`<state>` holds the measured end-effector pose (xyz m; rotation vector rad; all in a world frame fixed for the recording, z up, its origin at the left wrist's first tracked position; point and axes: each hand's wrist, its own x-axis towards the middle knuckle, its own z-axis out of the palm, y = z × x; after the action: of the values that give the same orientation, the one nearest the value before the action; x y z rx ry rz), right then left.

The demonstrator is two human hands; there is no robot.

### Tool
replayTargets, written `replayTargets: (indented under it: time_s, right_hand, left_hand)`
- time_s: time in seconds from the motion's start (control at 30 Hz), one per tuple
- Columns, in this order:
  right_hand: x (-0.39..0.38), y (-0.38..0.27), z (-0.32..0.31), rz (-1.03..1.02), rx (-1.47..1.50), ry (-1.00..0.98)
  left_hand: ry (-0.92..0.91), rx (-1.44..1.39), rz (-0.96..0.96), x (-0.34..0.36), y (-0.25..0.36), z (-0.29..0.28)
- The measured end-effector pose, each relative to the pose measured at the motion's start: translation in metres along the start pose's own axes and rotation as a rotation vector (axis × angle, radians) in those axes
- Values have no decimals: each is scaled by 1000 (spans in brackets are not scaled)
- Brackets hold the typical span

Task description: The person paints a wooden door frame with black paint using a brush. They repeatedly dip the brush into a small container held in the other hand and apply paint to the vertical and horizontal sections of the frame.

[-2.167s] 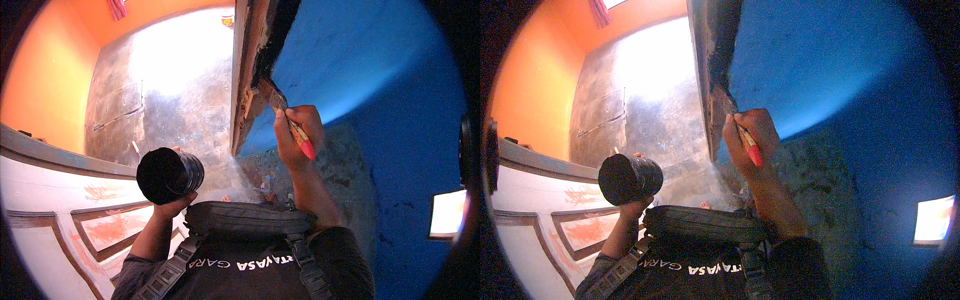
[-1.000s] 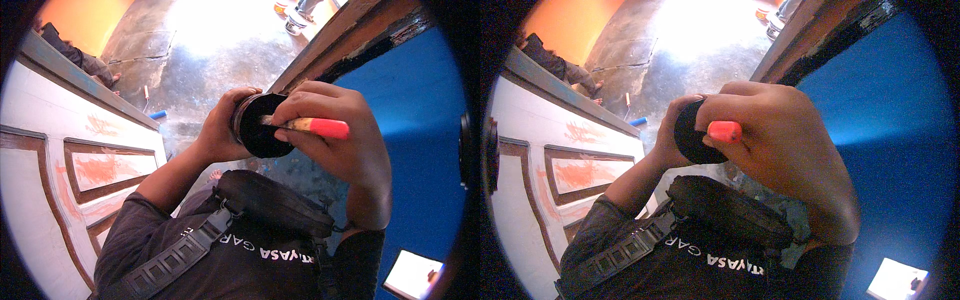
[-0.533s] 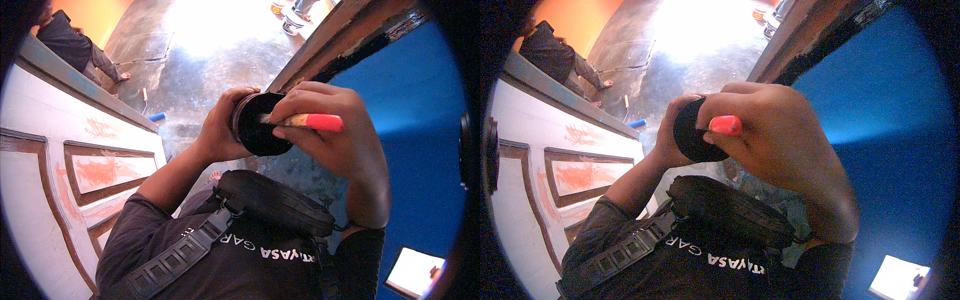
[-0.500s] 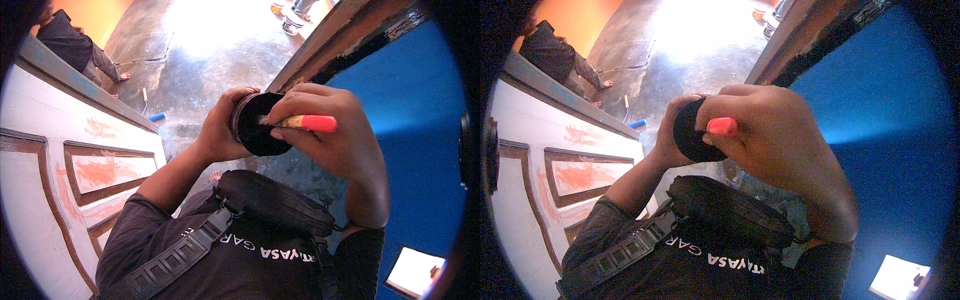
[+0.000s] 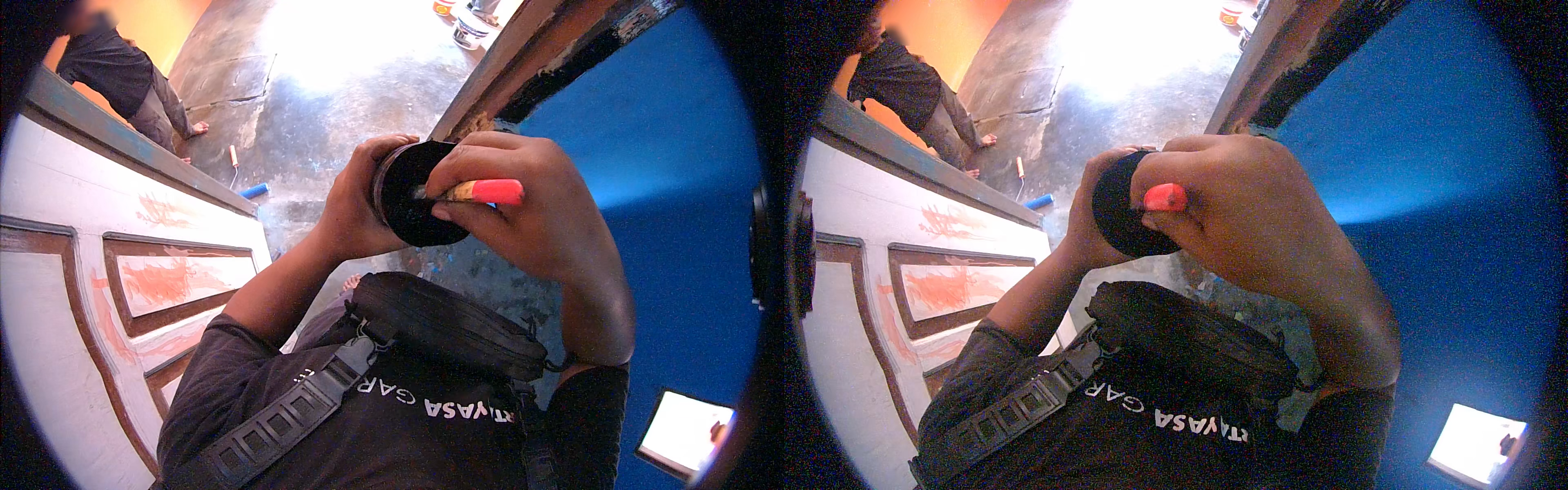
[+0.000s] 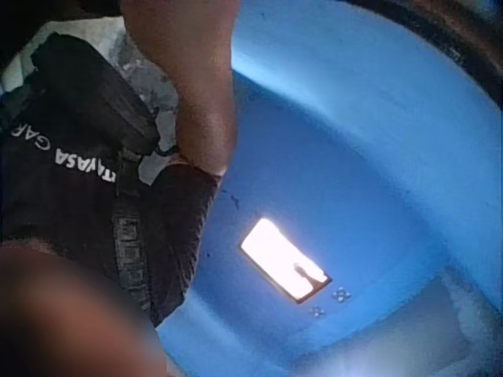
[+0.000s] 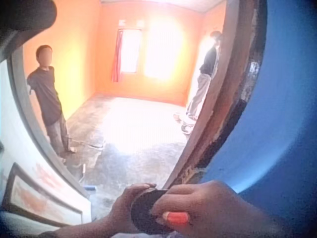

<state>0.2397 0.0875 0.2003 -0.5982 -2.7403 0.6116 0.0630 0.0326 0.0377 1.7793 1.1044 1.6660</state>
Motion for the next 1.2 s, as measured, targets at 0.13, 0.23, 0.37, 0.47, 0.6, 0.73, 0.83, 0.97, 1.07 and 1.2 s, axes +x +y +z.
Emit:
replayTargets:
  time_s: [0.13,0.23,0.37,0.47,0.6,0.73,0.83,0.97,1.07,1.2]
  right_hand:
    - [-3,-4,-6,20,55,33]
    - [-5,-5,-4,8,25,20]
    - [-8,-8,-4,30,40,23]
    - [-12,-11,-8,159,231,154]
    - [-18,3,-13,262,518,344]
    - [-24,32,-12,298,794,450]
    - [-27,44,-5,416,956,488]
    - [-32,47,1,383,1095,548]
    - [-34,40,3,406,1049,591]
    - [-41,28,14,372,948,609]
  left_hand:
    - [10,31,41,0,2,0]
    - [12,-24,-3,-4,1,3]
    - [14,-46,-24,-6,4,4]
    - [17,-36,-62,-10,4,4]
    - [17,41,-128,-11,9,1]
    - [41,-57,-214,-10,13,2]
    - [32,-13,-226,-12,13,1]
    - [35,-57,-233,-13,20,-1]
    - [37,-96,-217,-19,17,0]
    - [49,-72,-198,-32,10,-3]
